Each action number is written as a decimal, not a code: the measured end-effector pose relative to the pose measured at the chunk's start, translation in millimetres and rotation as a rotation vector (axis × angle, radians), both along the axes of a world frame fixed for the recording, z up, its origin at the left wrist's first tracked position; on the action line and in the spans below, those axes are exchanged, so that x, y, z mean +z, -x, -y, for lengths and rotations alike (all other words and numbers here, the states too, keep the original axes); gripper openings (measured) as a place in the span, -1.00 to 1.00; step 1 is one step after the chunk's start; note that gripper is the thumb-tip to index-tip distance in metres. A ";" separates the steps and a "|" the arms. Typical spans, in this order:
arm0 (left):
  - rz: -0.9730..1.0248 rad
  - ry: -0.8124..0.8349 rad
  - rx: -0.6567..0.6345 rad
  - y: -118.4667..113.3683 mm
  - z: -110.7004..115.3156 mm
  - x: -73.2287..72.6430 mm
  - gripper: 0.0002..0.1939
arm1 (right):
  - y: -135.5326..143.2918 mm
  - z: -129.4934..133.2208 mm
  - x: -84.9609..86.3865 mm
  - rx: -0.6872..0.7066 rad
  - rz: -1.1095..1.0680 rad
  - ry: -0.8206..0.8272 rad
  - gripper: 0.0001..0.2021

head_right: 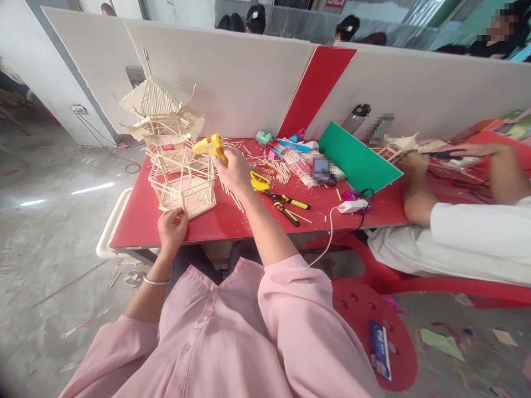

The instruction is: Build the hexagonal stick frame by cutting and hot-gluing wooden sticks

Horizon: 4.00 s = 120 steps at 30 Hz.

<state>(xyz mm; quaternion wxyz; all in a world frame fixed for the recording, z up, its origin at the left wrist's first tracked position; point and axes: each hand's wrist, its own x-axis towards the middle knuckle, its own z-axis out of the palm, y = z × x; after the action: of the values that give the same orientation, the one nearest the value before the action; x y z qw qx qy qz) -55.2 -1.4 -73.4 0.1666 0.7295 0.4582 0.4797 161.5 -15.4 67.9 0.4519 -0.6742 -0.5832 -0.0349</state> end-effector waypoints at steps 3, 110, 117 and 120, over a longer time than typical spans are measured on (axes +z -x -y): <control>0.025 0.002 0.040 0.3 -0.6 -1.1 -0.91 | -11.3 -14.6 6.1 -0.159 0.029 0.045 -0.79; 0.274 0.263 -0.031 5.1 -8.7 5.8 -0.71 | 2.9 109.2 -79.8 0.007 -1.085 -0.031 -0.60; 0.292 0.288 -0.011 5.8 -8.6 8.1 -0.70 | -9.1 63.9 -82.4 -0.008 -1.133 -0.061 -0.51; 0.321 0.305 -0.025 5.9 -7.2 9.4 -0.67 | -5.3 66.0 -87.9 0.026 -1.174 -0.010 -0.49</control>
<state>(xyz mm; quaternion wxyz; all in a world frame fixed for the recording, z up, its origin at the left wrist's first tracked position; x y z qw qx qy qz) -61.1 5.8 -64.0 0.3519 0.6158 0.4838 0.5128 166.8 -81.4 -19.9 0.7029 -0.5712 -0.2433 0.3470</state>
